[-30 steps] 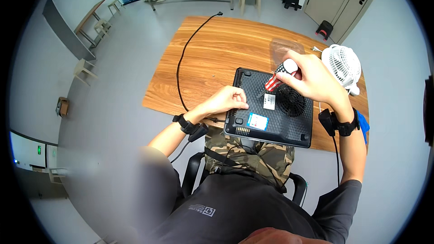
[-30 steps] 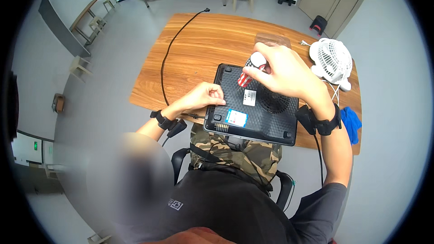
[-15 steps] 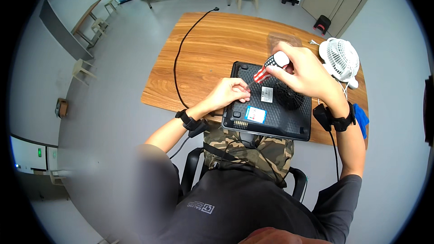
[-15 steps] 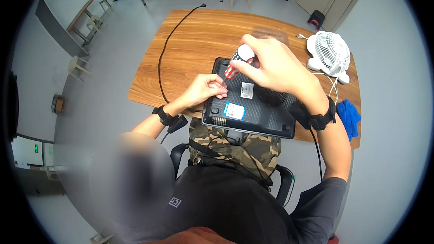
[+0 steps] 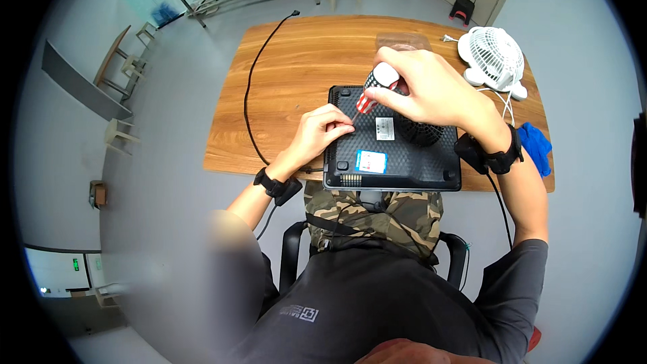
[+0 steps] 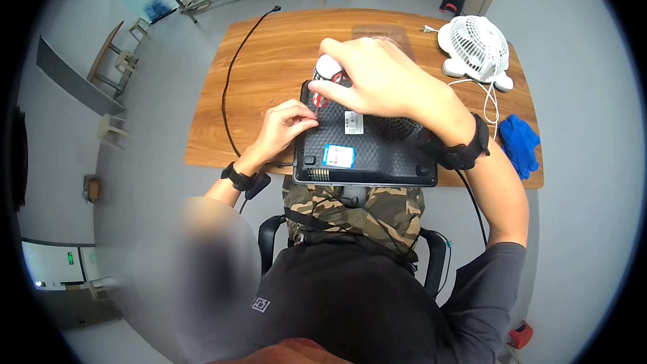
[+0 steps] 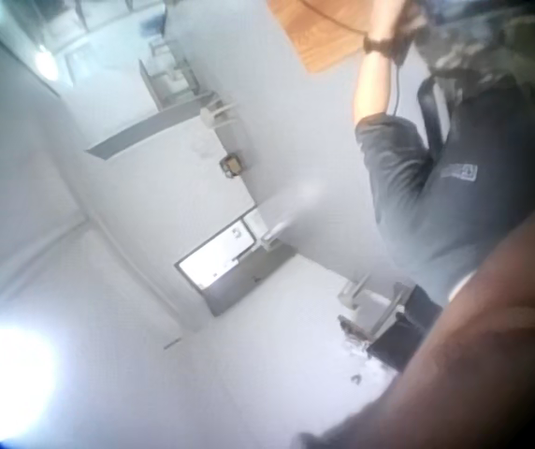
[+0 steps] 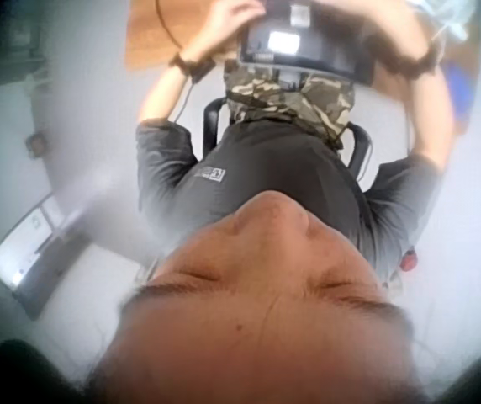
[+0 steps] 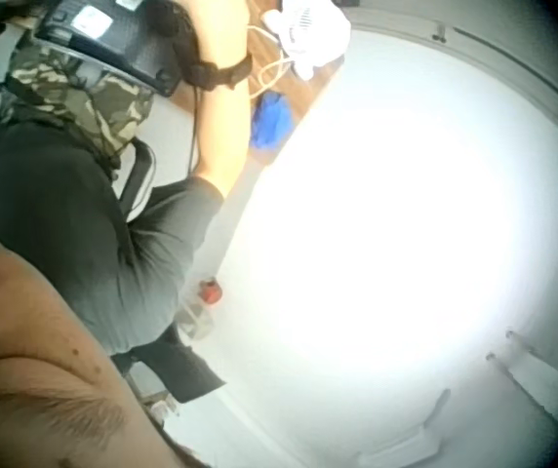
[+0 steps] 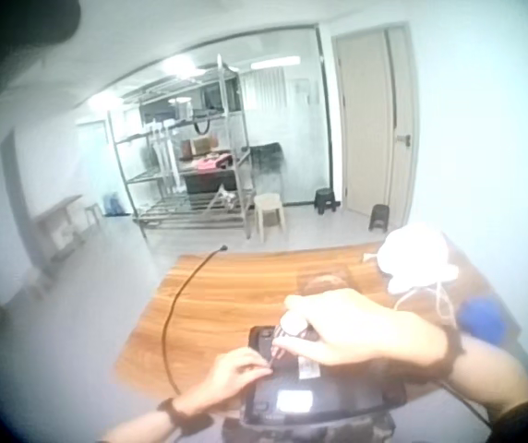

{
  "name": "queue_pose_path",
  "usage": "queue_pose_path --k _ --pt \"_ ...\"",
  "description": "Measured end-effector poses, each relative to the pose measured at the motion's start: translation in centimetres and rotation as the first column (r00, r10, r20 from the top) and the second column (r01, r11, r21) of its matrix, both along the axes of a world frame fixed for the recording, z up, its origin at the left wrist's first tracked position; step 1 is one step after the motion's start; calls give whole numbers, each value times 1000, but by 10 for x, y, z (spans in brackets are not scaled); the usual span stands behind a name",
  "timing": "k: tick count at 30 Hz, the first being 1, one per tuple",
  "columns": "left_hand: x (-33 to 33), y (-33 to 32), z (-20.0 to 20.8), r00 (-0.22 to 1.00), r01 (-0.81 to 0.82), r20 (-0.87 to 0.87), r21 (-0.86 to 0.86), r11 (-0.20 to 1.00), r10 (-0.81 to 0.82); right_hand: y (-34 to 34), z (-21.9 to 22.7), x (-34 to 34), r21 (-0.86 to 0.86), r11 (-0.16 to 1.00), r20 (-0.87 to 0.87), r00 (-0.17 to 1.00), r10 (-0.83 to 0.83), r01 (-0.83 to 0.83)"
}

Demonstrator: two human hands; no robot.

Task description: The person assembles a portable induction cooktop by securing the bottom cover with screws using a screwdriver, then wipes the surfaces with a blue cloth. The device is flipped over to show the top control panel at the end.

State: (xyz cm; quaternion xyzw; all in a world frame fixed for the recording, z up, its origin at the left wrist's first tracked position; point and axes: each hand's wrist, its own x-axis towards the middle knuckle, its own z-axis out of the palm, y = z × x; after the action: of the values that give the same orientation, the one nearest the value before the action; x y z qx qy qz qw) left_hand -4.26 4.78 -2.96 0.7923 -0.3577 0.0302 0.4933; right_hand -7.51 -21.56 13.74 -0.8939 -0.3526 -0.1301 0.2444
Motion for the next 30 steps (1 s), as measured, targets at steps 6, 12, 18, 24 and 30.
queue_pose_path --k 6,12,18,24,30 --pt "3 -4 -5 997 -77 -21 31 997 78 3 8 -7 -28 998 -11 998 -54 53" --pt "0 -5 -8 976 -47 -213 -47 998 36 4 9 -8 -31 998 -37 998 -54 53" --pt "1 -5 -14 953 -58 -303 -144 988 12 3 9 -7 -26 998 -30 998 -54 54" --pt "-1 -4 -14 939 -70 -345 -210 975 -7 5 2 -1 56 998 19 1000 -11 10" --pt "-2 -2 -15 930 -39 -361 -287 957 -71 4 5 -1 91 995 -16 999 -36 38"
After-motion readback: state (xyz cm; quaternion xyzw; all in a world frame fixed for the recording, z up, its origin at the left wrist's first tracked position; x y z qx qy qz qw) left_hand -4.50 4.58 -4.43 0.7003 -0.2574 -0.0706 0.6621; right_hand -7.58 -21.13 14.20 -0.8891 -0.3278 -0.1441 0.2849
